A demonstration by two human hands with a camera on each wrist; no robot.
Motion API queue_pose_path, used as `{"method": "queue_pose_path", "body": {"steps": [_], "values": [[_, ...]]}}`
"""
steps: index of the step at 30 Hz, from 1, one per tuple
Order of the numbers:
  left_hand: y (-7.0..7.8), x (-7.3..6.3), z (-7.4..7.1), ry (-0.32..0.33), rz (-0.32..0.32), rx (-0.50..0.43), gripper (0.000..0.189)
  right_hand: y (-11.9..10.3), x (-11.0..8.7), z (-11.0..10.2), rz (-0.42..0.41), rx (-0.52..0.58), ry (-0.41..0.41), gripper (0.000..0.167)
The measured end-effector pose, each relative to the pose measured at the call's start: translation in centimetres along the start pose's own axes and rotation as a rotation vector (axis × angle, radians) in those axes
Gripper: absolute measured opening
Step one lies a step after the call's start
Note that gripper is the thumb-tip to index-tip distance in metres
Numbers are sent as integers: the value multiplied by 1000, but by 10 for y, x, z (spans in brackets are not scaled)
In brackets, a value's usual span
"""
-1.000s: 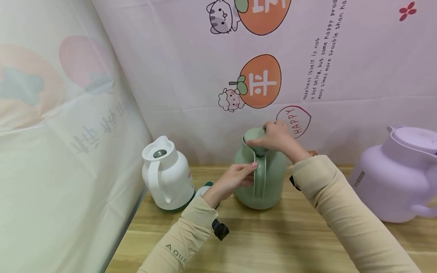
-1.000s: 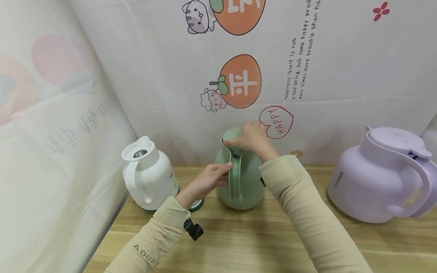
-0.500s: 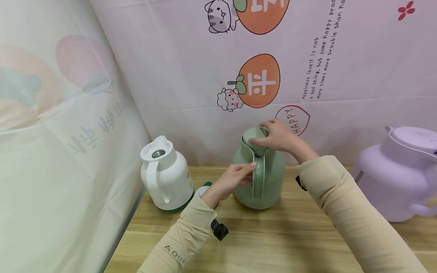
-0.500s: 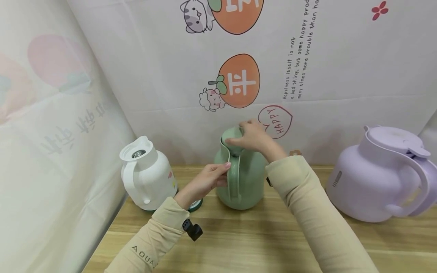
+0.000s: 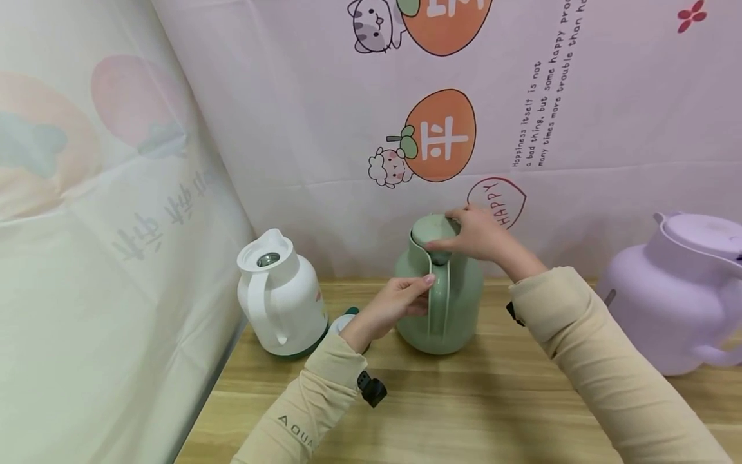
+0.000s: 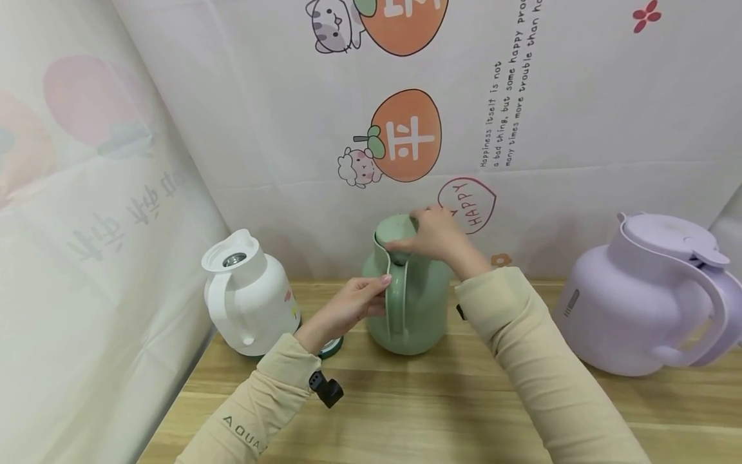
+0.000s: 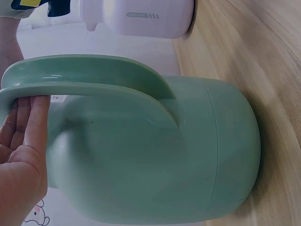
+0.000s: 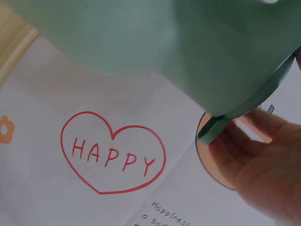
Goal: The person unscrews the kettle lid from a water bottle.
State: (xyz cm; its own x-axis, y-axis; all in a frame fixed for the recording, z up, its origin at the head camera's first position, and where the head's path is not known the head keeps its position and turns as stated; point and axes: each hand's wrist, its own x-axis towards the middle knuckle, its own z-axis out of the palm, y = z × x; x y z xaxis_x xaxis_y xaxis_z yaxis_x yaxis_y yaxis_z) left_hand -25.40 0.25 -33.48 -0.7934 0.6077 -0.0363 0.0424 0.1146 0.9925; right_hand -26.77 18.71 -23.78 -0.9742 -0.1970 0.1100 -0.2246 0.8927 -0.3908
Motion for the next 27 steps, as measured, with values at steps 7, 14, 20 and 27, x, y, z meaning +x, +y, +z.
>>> {"method": "queue_pose_path", "body": {"steps": [7, 14, 20, 27], "values": [[0, 4, 2, -3, -21, -9, 45, 22, 1, -6, -140, 81, -58, 77], [-3, 4, 0, 5, -32, -5, 45, 5, -8, 4, 19, 4, 39, 83], [-4, 3, -1, 0, -26, 2, 45, -1, -11, 10, 74, -43, 79, 87], [-2, 2, 0, 7, -26, -3, 46, 5, -6, 6, 0, 34, 66, 79]]}}
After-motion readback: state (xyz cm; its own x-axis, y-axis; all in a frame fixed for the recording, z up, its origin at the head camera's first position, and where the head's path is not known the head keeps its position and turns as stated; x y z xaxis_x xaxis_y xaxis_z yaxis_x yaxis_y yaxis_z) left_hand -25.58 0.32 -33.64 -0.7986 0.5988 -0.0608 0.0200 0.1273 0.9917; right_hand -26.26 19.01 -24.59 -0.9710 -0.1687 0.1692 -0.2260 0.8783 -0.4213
